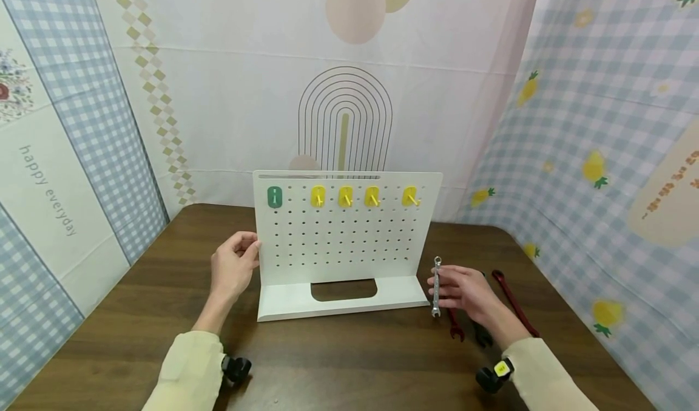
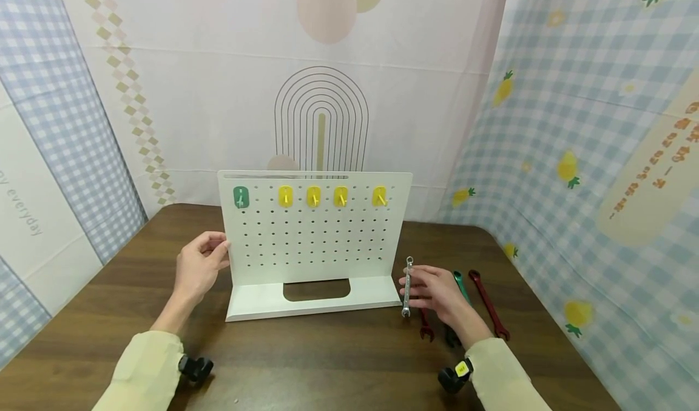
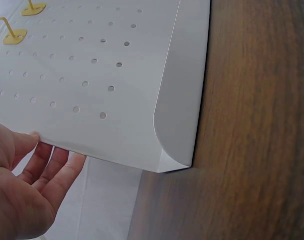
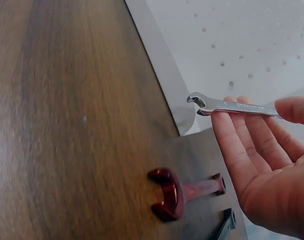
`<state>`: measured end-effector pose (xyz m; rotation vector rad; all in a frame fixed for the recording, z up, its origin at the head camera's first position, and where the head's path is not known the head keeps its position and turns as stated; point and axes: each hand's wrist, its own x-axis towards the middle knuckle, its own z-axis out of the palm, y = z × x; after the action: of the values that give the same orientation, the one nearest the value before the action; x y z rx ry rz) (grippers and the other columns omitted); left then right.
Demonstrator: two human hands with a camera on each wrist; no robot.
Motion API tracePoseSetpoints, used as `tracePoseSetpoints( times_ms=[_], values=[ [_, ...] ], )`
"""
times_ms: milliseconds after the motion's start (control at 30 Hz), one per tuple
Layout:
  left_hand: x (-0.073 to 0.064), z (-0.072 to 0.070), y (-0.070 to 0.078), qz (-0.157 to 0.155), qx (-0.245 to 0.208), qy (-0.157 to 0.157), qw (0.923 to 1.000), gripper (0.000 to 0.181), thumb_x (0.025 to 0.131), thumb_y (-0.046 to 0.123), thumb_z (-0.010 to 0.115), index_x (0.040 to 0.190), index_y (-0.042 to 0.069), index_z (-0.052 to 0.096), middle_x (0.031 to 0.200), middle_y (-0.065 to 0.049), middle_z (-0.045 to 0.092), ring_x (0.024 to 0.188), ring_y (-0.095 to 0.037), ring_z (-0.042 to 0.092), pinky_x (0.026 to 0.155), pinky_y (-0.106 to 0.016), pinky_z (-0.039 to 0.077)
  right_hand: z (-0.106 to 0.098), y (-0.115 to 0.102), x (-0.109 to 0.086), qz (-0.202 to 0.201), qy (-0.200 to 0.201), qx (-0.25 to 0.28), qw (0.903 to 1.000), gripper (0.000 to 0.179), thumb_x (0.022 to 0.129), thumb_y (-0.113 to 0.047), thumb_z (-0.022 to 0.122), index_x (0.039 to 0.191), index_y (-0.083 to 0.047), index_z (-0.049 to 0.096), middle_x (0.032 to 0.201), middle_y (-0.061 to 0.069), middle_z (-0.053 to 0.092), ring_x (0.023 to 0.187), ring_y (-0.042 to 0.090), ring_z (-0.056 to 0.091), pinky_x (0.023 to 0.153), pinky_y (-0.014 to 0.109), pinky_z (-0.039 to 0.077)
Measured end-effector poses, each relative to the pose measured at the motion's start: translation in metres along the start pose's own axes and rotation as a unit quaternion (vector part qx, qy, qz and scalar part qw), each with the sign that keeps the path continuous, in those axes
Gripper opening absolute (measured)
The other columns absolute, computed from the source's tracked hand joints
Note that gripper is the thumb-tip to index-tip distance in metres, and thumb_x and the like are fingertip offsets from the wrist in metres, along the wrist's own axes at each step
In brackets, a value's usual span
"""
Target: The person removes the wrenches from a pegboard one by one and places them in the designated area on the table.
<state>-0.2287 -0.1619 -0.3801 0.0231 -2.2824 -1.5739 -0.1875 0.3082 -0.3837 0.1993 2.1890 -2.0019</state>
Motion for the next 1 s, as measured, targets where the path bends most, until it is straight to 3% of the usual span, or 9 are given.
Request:
tracePoseSetpoints(
  times_ms=[300,567,1000],
  values=[
    [-0.001,-0.001,0.0,0.001,0.002,0.001,1.0,0.019,0.107,0.013,0.062,0.119,0.001,0.07,0.11,-0.02,0.07,0.096,-0.029,0.069,0.073,-0.015,0.062,-0.005,0.006,0.003,0.018,0.004,-0.024,0.9996,0.045,0.108,-0.026,0.06,0.139,0.007,0.059,0.102,0.001,0.08,0.091,0.017,0.078,0.075,0.034,0.067],
    [-0.001,-0.001,0.001,-0.001,-0.001,0.0,1.0,0.018,0.107,0.013,0.062,0.119,0.002,0.07,0.11,-0.019,0.07,0.095,-0.027,0.068,0.073,-0.014,0.061,-0.005,0.009,0.002,0.028,-0.009,-0.042,0.9987,0.044,0.108,-0.026,0.06,0.138,0.005,0.059,0.107,0.004,0.08,0.092,0.019,0.078,0.073,0.035,0.067],
    [0.0,0.0,0.0,-0.003,-0.005,-0.001,1.0,0.018,0.107,0.012,0.062,0.119,0.002,0.07,0.11,-0.018,0.07,0.092,-0.02,0.066,0.073,-0.014,0.061,-0.005,0.011,0.001,0.036,0.003,-0.056,0.9978,0.043,0.108,-0.024,0.06,0.138,0.006,0.058,0.107,0.007,0.08,0.088,0.018,0.078,0.07,0.035,0.067]
  ],
)
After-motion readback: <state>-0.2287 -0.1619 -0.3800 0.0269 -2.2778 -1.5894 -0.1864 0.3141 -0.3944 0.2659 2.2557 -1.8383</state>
